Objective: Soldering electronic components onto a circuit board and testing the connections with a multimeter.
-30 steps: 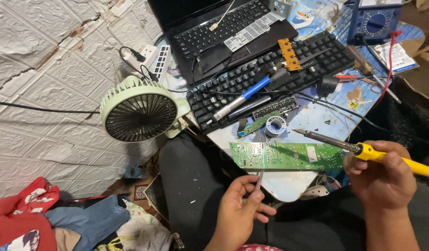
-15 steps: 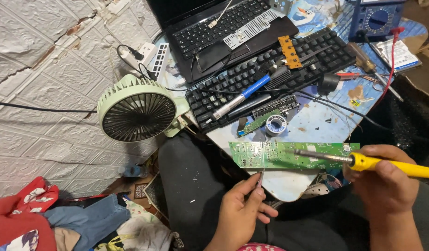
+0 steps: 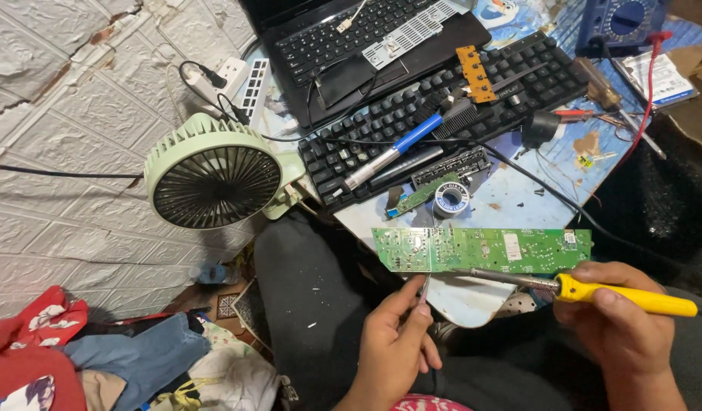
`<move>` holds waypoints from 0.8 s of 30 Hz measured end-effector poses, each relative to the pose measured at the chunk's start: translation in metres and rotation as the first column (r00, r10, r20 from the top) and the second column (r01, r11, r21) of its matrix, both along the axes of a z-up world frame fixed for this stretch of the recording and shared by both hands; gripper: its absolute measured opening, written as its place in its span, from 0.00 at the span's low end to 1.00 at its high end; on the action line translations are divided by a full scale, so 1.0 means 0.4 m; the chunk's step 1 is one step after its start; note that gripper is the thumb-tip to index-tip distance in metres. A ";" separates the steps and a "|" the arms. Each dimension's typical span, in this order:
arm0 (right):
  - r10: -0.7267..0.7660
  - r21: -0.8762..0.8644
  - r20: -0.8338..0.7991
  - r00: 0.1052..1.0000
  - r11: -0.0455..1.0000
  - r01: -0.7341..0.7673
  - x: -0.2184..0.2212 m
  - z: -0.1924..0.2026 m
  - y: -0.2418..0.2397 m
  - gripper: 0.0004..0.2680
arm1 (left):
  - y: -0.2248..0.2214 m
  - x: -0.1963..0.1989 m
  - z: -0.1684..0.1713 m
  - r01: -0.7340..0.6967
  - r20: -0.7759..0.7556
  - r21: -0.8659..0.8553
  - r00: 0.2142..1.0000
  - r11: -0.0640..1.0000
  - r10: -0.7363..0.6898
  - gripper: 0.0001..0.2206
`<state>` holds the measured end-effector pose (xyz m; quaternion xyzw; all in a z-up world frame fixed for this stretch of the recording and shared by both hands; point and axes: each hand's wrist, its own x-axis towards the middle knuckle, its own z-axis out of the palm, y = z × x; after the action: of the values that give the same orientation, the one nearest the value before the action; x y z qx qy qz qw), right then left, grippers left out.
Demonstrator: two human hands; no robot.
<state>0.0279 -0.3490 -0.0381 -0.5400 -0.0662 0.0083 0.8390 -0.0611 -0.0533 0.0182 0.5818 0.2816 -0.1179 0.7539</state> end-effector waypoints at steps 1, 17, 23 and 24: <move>0.006 -0.004 -0.020 1.000 1.000 -0.006 0.001 0.001 0.000 0.12 | -0.005 0.001 -0.005 -0.025 0.035 -0.008 0.999 1.000 0.025 0.27; 0.059 -0.036 -0.047 0.997 0.997 -0.061 0.020 -0.025 -0.008 0.12 | -0.011 0.003 0.008 -0.037 0.119 0.132 0.993 0.991 0.021 0.24; 0.022 -0.066 -0.056 0.998 0.998 -0.026 0.015 -0.021 -0.001 0.12 | 0.000 0.004 0.014 0.046 0.169 0.288 0.981 0.956 -0.099 0.24; 0.022 -0.052 -0.055 0.998 0.998 -0.025 0.014 -0.018 0.001 0.12 | 0.003 0.004 0.007 0.060 0.166 0.344 0.978 0.937 -0.123 0.24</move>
<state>0.0337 -0.3485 -0.0453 -0.5606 -0.0496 0.0348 0.8259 -0.0597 -0.0522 0.0208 0.7230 0.1989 -0.0485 0.6598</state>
